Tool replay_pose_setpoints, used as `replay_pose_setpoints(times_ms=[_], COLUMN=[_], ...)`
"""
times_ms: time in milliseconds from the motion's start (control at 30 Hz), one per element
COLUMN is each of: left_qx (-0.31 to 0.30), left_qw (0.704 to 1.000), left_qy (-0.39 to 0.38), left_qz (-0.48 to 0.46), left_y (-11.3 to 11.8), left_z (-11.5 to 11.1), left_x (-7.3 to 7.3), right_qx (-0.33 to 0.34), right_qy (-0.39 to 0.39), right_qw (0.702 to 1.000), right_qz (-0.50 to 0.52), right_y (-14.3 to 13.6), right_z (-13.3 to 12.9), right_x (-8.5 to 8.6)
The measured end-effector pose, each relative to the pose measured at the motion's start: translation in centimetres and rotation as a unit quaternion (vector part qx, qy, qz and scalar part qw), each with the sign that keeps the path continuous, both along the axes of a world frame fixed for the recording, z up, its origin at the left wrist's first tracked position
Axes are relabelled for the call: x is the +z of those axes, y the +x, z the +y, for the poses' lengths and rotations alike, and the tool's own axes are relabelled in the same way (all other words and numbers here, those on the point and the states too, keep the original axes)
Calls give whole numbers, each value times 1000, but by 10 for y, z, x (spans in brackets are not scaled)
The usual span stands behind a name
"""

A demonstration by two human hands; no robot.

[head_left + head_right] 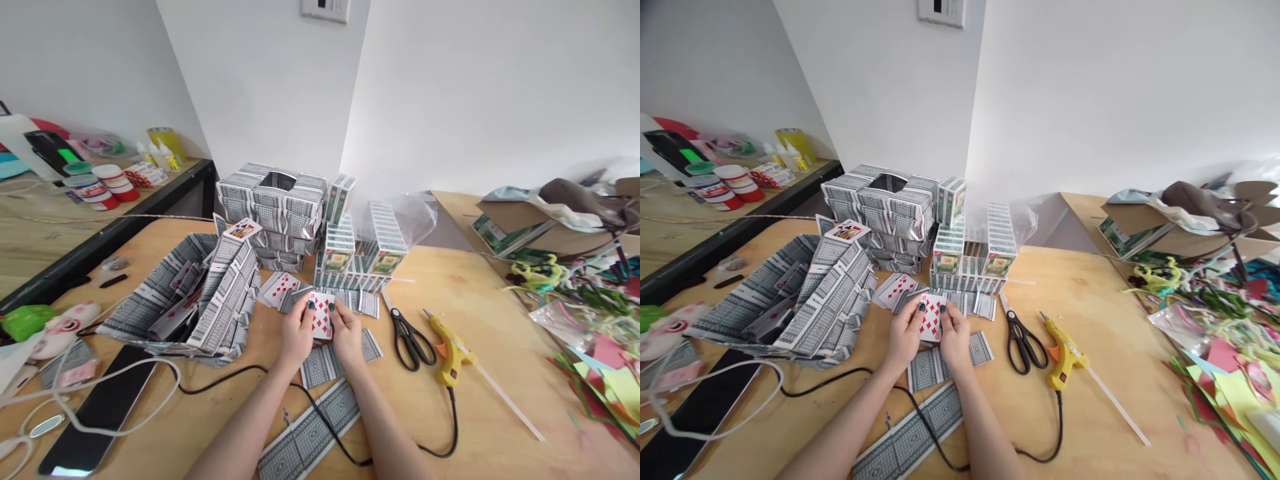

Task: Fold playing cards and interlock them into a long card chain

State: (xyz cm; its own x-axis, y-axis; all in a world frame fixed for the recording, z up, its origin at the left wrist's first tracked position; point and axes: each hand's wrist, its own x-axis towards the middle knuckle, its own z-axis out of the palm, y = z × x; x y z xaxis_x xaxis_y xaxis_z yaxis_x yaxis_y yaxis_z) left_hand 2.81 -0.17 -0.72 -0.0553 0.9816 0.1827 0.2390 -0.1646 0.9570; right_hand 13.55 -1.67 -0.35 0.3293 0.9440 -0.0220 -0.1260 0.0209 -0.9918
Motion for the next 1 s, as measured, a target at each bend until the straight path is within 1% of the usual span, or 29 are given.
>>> replay_pose_setpoints(times_ms=[67,167,233,400,600,800,933,1000], left_qx=[8,6,3,10,8,-7,2,13], left_qw=[1000,1000,1000,999,999,1000,1000,1000], left_qy=[-3,-1,9,24,29,10,8,6], left_qz=[-9,-3,10,27,14,14,2,-10], left_y=[0,-1,-1,0,0,-2,-1,0], left_z=[0,-1,-2,-2,-2,-3,-4,-3], left_x=[-1,0,2,2,-1,2,3,2], right_qx=[0,41,50,26,45,60,40,24], right_qy=[2,30,44,46,45,36,35,28], right_qw=[1000,999,998,998,998,997,999,999], right_qz=[0,-2,-15,-25,-27,-13,-8,12], right_y=[-2,-3,-4,-6,-8,-7,-8,-8], right_z=[-1,-2,-2,-5,-7,-7,-6,-5], right_x=[1,5,7,6,7,8,6,5])
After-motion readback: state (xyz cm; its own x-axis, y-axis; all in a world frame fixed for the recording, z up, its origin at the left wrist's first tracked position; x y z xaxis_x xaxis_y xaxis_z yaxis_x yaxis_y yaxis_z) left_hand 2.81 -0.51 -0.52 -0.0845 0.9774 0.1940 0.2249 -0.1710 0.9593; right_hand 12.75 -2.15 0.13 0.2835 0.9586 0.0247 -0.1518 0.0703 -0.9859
